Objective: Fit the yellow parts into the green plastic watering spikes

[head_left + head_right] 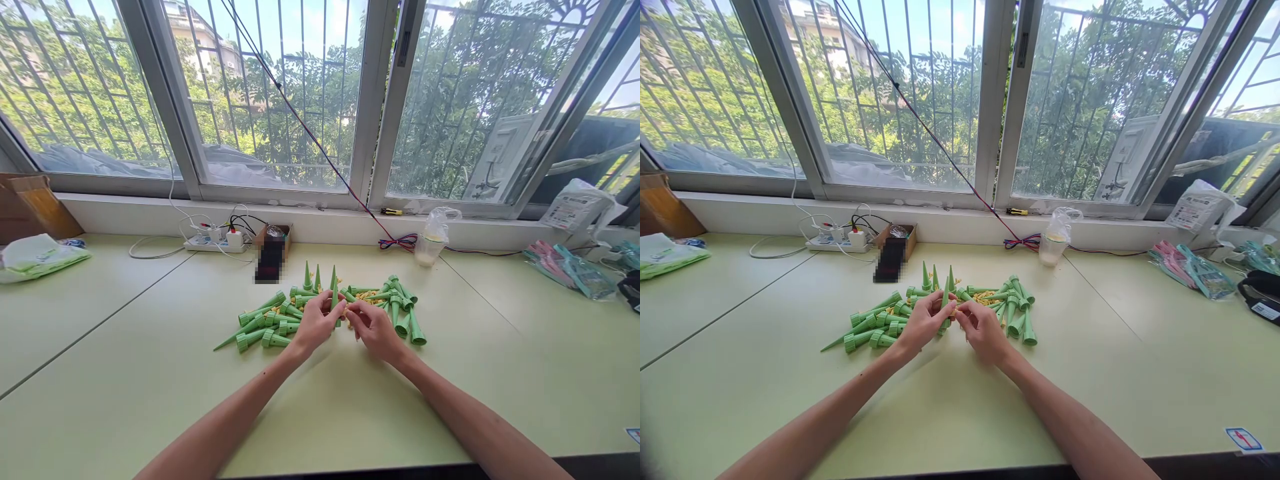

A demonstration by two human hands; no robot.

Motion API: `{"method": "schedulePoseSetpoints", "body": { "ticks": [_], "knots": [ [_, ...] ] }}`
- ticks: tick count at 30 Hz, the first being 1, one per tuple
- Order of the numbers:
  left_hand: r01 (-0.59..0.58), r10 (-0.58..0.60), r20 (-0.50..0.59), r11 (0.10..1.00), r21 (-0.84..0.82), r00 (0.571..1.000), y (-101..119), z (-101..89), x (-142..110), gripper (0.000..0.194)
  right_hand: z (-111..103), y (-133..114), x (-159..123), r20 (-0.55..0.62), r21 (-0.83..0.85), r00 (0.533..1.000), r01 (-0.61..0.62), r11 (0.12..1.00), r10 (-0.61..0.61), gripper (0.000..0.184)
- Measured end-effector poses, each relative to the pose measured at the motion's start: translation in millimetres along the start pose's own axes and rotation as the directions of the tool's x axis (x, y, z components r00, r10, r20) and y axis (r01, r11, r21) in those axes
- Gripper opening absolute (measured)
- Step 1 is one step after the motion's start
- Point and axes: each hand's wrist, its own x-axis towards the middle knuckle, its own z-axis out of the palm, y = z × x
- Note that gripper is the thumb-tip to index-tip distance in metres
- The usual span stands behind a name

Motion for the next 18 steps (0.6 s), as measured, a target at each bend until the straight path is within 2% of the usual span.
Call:
{"method": "schedulePoseSetpoints", "body": {
  "ticks": [12,18],
  "knots": [
    [-0.014,0.014,-0.001,1.000,0.021,1.000,0.6,-0.9,-0.8,0.028,0.1,-2.3,0.6,-0.003,0.024,1.000,0.010,1.000,-0.010,0.023],
    [-0.012,0.012,0.006,0.999,0.033,1.000,-0.2,-0.7,-0.8,0.027,0.5,-0.3,0.7,-0.006,0.017,1.000,0.009,1.000,-0.008,0.029]
  ]
}}
